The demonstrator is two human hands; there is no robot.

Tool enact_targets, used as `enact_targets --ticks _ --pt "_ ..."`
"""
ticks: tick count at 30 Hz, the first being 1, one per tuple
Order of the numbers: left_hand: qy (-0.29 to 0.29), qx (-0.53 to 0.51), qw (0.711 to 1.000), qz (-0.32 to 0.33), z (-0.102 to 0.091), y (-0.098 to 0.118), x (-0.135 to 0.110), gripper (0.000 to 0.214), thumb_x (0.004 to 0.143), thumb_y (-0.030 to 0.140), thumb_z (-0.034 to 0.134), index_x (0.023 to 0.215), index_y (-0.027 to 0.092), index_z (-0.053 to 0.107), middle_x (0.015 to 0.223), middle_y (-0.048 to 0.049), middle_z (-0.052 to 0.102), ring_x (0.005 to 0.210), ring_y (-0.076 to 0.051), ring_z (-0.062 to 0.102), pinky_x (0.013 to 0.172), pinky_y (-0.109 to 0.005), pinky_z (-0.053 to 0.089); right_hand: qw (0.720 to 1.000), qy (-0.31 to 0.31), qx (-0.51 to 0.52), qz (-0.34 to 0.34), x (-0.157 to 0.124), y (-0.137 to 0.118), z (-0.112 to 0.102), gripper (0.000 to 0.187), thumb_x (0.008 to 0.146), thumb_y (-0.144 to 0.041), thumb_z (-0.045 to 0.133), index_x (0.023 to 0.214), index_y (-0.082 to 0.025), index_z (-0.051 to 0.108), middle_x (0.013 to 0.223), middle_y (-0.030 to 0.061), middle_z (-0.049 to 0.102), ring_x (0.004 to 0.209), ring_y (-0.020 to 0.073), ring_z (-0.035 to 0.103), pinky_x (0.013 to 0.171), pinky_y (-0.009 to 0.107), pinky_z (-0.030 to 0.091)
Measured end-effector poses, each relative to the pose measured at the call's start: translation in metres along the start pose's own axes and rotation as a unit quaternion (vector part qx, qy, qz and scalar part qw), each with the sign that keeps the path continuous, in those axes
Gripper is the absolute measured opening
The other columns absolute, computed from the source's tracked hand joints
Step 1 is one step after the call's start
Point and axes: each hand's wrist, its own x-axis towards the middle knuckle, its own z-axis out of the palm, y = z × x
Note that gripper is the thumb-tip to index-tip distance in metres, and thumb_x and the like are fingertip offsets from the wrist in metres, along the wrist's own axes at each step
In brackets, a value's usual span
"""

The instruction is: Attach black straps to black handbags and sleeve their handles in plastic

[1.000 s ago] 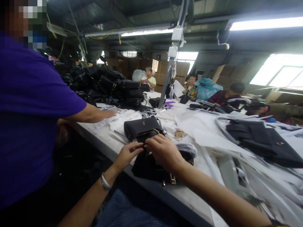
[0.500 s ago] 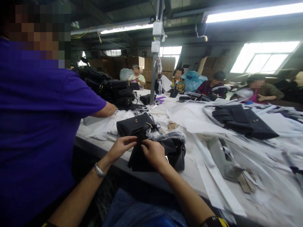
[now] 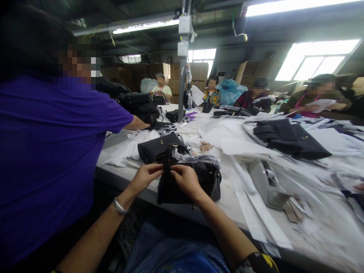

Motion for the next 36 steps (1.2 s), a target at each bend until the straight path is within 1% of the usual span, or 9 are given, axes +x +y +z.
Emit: enact_targets --ticks 3,6,9,13,16,22,25,31,36 --pt "0.011 -0.005 1.000 -0.009 0.003 0.000 0.000 0.036 0.074 0.031 0.076 0.105 0.012 0.074 0.107 -0.0121 0.074 0.101 -0.028 0.068 0.095 -0.040 0.051 0.998 0.026 -0.049 0.006 -0.001 -0.003 0.000 0.025 0.082 -0.039 0.068 0.101 -0.024 0.073 0.097 0.0046 0.075 0.090 0.0248 0.070 0.082 0.033 0.053" --pt "0.010 -0.026 0.999 -0.019 0.007 0.004 0.000 0.036 0.073 0.031 0.078 0.104 0.013 0.073 0.106 -0.0112 0.074 0.099 -0.026 0.069 0.093 -0.038 0.052 0.996 0.048 -0.076 0.013 -0.001 -0.002 0.002 0.027 0.079 -0.038 0.071 0.102 -0.025 0.073 0.097 0.0056 0.075 0.092 0.0260 0.069 0.081 0.034 0.053" --pt "-0.002 -0.043 0.998 -0.035 0.009 0.008 -0.001 0.037 0.072 0.031 0.079 0.103 0.012 0.072 0.105 -0.0111 0.074 0.098 -0.025 0.069 0.093 -0.037 0.051 0.998 0.042 -0.052 0.006 0.000 0.006 0.004 0.025 0.080 -0.033 0.070 0.104 -0.025 0.072 0.100 0.0051 0.075 0.095 0.0268 0.069 0.083 0.036 0.053" --pt "-0.018 -0.049 0.997 -0.060 0.009 0.008 -0.004 0.037 0.072 0.032 0.079 0.102 0.011 0.072 0.103 -0.0122 0.074 0.098 -0.025 0.068 0.093 -0.037 0.051 0.999 0.018 0.030 0.004 0.001 0.014 0.005 0.022 0.079 -0.026 0.068 0.100 -0.023 0.074 0.098 0.0043 0.075 0.093 0.0258 0.070 0.085 0.037 0.054" --pt "-0.006 -0.038 0.998 -0.051 0.009 0.007 -0.004 0.036 0.072 0.031 0.079 0.101 0.011 0.071 0.101 -0.0120 0.075 0.095 -0.024 0.069 0.091 -0.037 0.051 0.997 0.008 0.073 -0.001 0.001 0.013 0.004 0.021 0.080 -0.026 0.068 0.099 -0.022 0.074 0.097 0.0040 0.076 0.091 0.0249 0.071 0.086 0.037 0.054" --pt "0.008 -0.009 0.999 -0.033 0.011 0.010 -0.001 0.033 0.070 0.031 0.079 0.096 0.012 0.072 0.095 -0.0101 0.075 0.089 -0.023 0.070 0.086 -0.035 0.053 0.998 0.054 0.029 0.012 -0.003 0.006 0.006 0.028 0.079 -0.040 0.070 0.098 -0.020 0.074 0.096 0.0067 0.075 0.089 0.0258 0.070 0.081 0.035 0.054" --pt "0.006 -0.018 0.998 -0.051 0.011 0.009 -0.001 0.034 0.069 0.032 0.080 0.096 0.013 0.071 0.093 -0.0090 0.075 0.087 -0.022 0.070 0.084 -0.034 0.053 0.998 0.045 0.053 0.013 -0.006 0.003 0.009 0.026 0.082 -0.037 0.066 0.098 -0.018 0.073 0.093 0.0068 0.075 0.086 0.0236 0.070 0.077 0.032 0.053" --pt "-0.007 -0.040 0.996 -0.084 0.010 0.004 -0.001 0.036 0.068 0.031 0.081 0.097 0.014 0.069 0.096 -0.0085 0.074 0.091 -0.021 0.068 0.086 -0.033 0.052 0.995 0.057 0.081 0.029 -0.008 0.002 0.015 0.022 0.078 -0.032 0.066 0.090 -0.015 0.072 0.081 0.0051 0.073 0.072 0.0190 0.066 0.065 0.026 0.049" --pt "-0.005 -0.051 0.992 -0.117 0.008 0.003 0.003 0.043 0.068 0.029 0.082 0.104 0.015 0.062 0.091 -0.0063 0.073 0.090 -0.020 0.068 0.085 -0.032 0.051 0.993 0.066 0.090 0.038 -0.004 0.006 0.017 0.022 0.075 -0.032 0.066 0.086 -0.014 0.071 0.077 0.0049 0.071 0.068 0.0173 0.064 0.061 0.025 0.047"
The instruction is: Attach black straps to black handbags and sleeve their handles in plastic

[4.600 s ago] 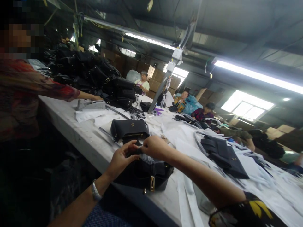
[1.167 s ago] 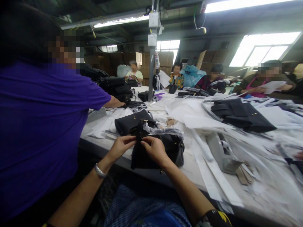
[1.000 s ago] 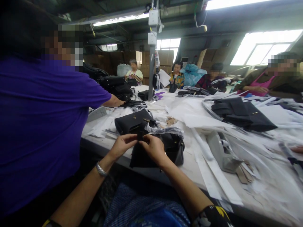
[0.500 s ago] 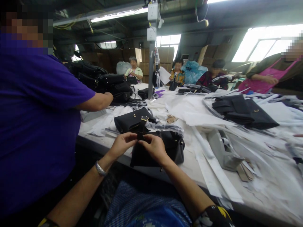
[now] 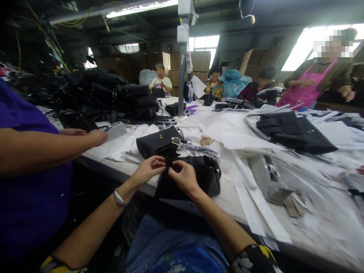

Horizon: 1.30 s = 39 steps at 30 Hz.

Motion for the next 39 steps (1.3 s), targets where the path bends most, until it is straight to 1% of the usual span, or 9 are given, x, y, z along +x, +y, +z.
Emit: enact_targets --ticks 7,13,18,21,27,30,33,36,39 --pt "-0.018 -0.030 0.999 -0.020 -0.003 -0.002 0.000 0.043 0.069 0.030 0.081 0.105 0.014 0.064 0.093 -0.0081 0.074 0.090 -0.020 0.068 0.087 -0.032 0.049 1.000 -0.013 0.007 0.001 -0.001 0.000 -0.003 0.026 0.076 -0.035 0.067 0.088 -0.013 0.070 0.080 0.0064 0.071 0.069 0.0179 0.064 0.062 0.026 0.048" --pt "-0.030 -0.018 0.999 -0.021 -0.004 -0.001 -0.001 0.041 0.070 0.031 0.081 0.104 0.014 0.066 0.095 -0.0082 0.074 0.092 -0.020 0.068 0.087 -0.032 0.049 0.999 -0.009 -0.040 -0.022 -0.003 0.001 -0.003 0.022 0.078 -0.034 0.065 0.087 -0.015 0.071 0.076 0.0041 0.071 0.066 0.0166 0.063 0.060 0.025 0.047" --pt "-0.008 -0.027 0.999 -0.034 -0.002 -0.001 -0.001 0.042 0.066 0.030 0.084 0.100 0.014 0.066 0.091 -0.0079 0.074 0.088 -0.020 0.069 0.085 -0.032 0.050 0.998 0.005 -0.051 -0.032 -0.005 0.000 -0.002 0.022 0.078 -0.034 0.065 0.089 -0.016 0.071 0.077 0.0047 0.072 0.067 0.0178 0.064 0.061 0.026 0.048" --pt "0.013 -0.037 0.998 -0.043 -0.001 -0.003 -0.002 0.041 0.064 0.029 0.085 0.097 0.014 0.066 0.088 -0.0069 0.074 0.084 -0.019 0.069 0.083 -0.031 0.051 0.998 0.008 -0.047 -0.033 -0.007 0.001 -0.002 0.023 0.079 -0.033 0.065 0.092 -0.016 0.071 0.081 0.0056 0.073 0.071 0.0192 0.066 0.065 0.027 0.051" --pt "0.009 -0.054 0.996 -0.065 -0.001 -0.006 -0.003 0.039 0.061 0.027 0.087 0.092 0.012 0.067 0.088 -0.0076 0.074 0.083 -0.018 0.069 0.082 -0.030 0.051 0.997 -0.021 -0.046 -0.052 -0.006 0.005 -0.005 0.025 0.080 -0.033 0.065 0.098 -0.016 0.071 0.089 0.0059 0.074 0.078 0.0203 0.068 0.073 0.028 0.052" --pt "-0.003 -0.048 0.998 -0.052 -0.002 -0.005 -0.003 0.042 0.064 0.029 0.085 0.098 0.012 0.067 0.090 -0.0088 0.074 0.085 -0.020 0.069 0.083 -0.031 0.052 0.997 -0.044 -0.038 -0.054 -0.004 0.002 -0.008 0.024 0.081 -0.033 0.065 0.098 -0.017 0.071 0.090 0.0054 0.074 0.081 0.0203 0.068 0.073 0.028 0.052" --pt "-0.015 -0.025 0.999 -0.019 -0.003 -0.004 -0.005 0.044 0.071 0.031 0.081 0.108 0.014 0.065 0.096 -0.0093 0.074 0.091 -0.021 0.069 0.084 -0.030 0.052 0.996 -0.048 -0.058 -0.053 -0.004 -0.003 -0.010 0.022 0.082 -0.033 0.064 0.096 -0.017 0.071 0.088 0.0045 0.073 0.079 0.0196 0.068 0.071 0.027 0.051" --pt "-0.021 0.001 1.000 0.006 -0.003 -0.002 -0.006 0.039 0.074 0.030 0.078 0.108 0.015 0.066 0.095 -0.0078 0.073 0.090 -0.019 0.068 0.080 -0.027 0.052 0.994 -0.041 -0.085 -0.053 -0.004 -0.005 -0.012 0.021 0.082 -0.033 0.064 0.095 -0.018 0.070 0.086 0.0041 0.073 0.076 0.0189 0.067 0.069 0.027 0.050" --pt "-0.027 0.005 1.000 0.000 -0.003 -0.001 -0.006 0.039 0.073 0.030 0.078 0.107 0.016 0.067 0.094 -0.0073 0.072 0.088 -0.019 0.068 0.077 -0.027 0.052 0.993 -0.034 -0.095 -0.053 -0.006 -0.004 -0.012 0.023 0.082 -0.035 0.064 0.095 -0.018 0.070 0.084 0.0042 0.072 0.075 0.0187 0.066 0.068 0.027 0.050"
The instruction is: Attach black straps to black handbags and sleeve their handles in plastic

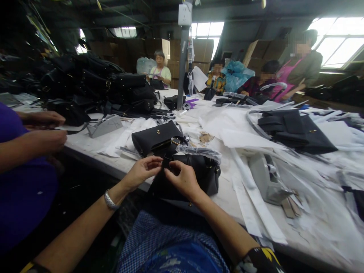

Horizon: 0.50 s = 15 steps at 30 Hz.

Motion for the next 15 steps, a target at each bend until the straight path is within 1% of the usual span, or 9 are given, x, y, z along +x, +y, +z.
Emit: enact_targets --ticks 4,7,9,12,15 --pt "-0.011 -0.018 0.999 -0.029 -0.0016 -0.0012 0.0029 0.041 0.072 0.030 0.079 0.108 0.016 0.066 0.095 -0.0079 0.072 0.088 -0.019 0.067 0.075 -0.026 0.052 1.000 0.002 0.009 0.010 -0.0013 0.0020 0.0031 0.022 0.083 -0.035 0.064 0.095 -0.018 0.070 0.083 0.0037 0.072 0.074 0.0185 0.066 0.067 0.026 0.049" --pt "-0.022 -0.037 0.998 -0.048 -0.0032 -0.0025 0.0046 0.043 0.071 0.029 0.080 0.108 0.016 0.063 0.096 -0.0085 0.072 0.087 -0.019 0.068 0.072 -0.025 0.050 1.000 0.011 0.002 0.014 -0.0004 0.0029 0.0055 0.020 0.081 -0.033 0.064 0.093 -0.019 0.070 0.079 0.0028 0.072 0.069 0.0179 0.065 0.063 0.025 0.048" --pt "-0.012 -0.049 0.997 -0.061 -0.0034 -0.0037 0.0052 0.043 0.070 0.029 0.081 0.107 0.016 0.063 0.094 -0.0083 0.073 0.084 -0.018 0.068 0.070 -0.025 0.050 1.000 0.010 0.001 0.014 0.0005 0.0028 0.0059 0.019 0.081 -0.032 0.065 0.093 -0.019 0.071 0.079 0.0026 0.072 0.068 0.0179 0.065 0.062 0.025 0.048" --pt "0.007 -0.068 0.995 -0.074 -0.0022 -0.0054 0.0059 0.042 0.066 0.028 0.084 0.101 0.014 0.065 0.090 -0.0079 0.073 0.081 -0.019 0.068 0.070 -0.026 0.050 1.000 0.007 0.009 0.006 0.0015 0.0018 0.0050 0.020 0.080 -0.030 0.065 0.096 -0.019 0.071 0.083 0.0027 0.073 0.072 0.0188 0.066 0.066 0.026 0.049" --pt "0.011 -0.083 0.993 -0.086 -0.0005 -0.0055 0.0071 0.040 0.063 0.028 0.086 0.094 0.013 0.066 0.086 -0.0070 0.074 0.079 -0.018 0.068 0.071 -0.026 0.050 1.000 0.003 0.015 0.001 0.0017 0.0013 0.0038 0.021 0.080 -0.029 0.065 0.097 -0.019 0.072 0.085 0.0028 0.073 0.075 0.0196 0.067 0.068 0.027 0.050"
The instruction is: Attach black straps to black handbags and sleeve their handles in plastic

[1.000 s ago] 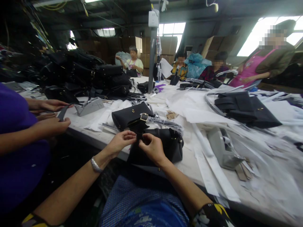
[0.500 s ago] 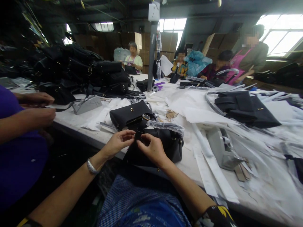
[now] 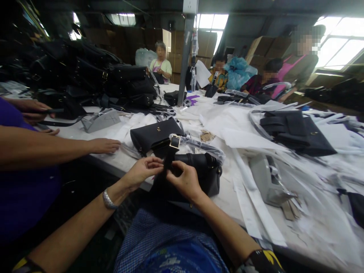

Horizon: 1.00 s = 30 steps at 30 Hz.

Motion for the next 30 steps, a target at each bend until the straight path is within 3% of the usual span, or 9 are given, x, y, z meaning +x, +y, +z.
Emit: enact_targets --ticks 15,20,23,26,30 --pt "0.015 0.014 1.000 -0.003 0.007 0.001 0.007 0.037 0.058 0.026 0.088 0.085 0.013 0.065 0.076 -0.0048 0.071 0.070 -0.016 0.066 0.066 -0.025 0.050 0.998 0.005 -0.068 0.004 -0.002 -0.006 -0.003 0.021 0.080 -0.026 0.063 0.100 -0.022 0.071 0.088 0.0025 0.073 0.074 0.0192 0.066 0.070 0.027 0.051" --pt "-0.023 0.019 0.999 0.029 0.004 0.000 0.006 0.042 0.065 0.025 0.084 0.100 0.013 0.064 0.092 -0.0063 0.068 0.076 -0.013 0.063 0.069 -0.022 0.049 0.996 -0.004 -0.092 0.000 -0.001 -0.005 -0.004 0.018 0.081 -0.027 0.061 0.097 -0.021 0.068 0.088 0.0036 0.072 0.077 0.0201 0.067 0.071 0.027 0.049" --pt "-0.053 0.020 0.998 0.041 0.002 0.000 0.003 0.049 0.071 0.028 0.080 0.115 0.016 0.060 0.106 -0.0065 0.063 0.067 -0.008 0.058 0.058 -0.018 0.045 0.998 -0.012 -0.061 0.004 0.000 -0.008 -0.005 0.031 0.081 -0.028 0.062 0.112 -0.023 0.060 0.086 0.0017 0.072 0.075 0.0193 0.067 0.069 0.026 0.048" --pt "-0.054 0.027 0.998 0.029 0.002 0.002 0.000 0.053 0.073 0.029 0.079 0.120 0.018 0.058 0.100 -0.0036 0.061 0.064 -0.007 0.055 0.054 -0.017 0.041 0.998 -0.022 -0.051 0.005 0.001 -0.012 -0.006 0.050 0.082 -0.025 0.061 0.129 -0.025 0.046 0.085 0.0004 0.071 0.073 0.0195 0.068 0.066 0.026 0.046" --pt "-0.041 0.015 0.999 0.030 0.005 0.001 -0.003 0.053 0.071 0.026 0.080 0.119 0.017 0.058 0.092 -0.0009 0.058 0.069 -0.008 0.056 0.062 -0.019 0.045 0.998 -0.029 -0.048 -0.022 -0.001 -0.013 -0.007 0.040 0.083 -0.021 0.056 0.123 -0.024 0.050 0.093 0.0027 0.070 0.081 0.0212 0.068 0.070 0.028 0.047"
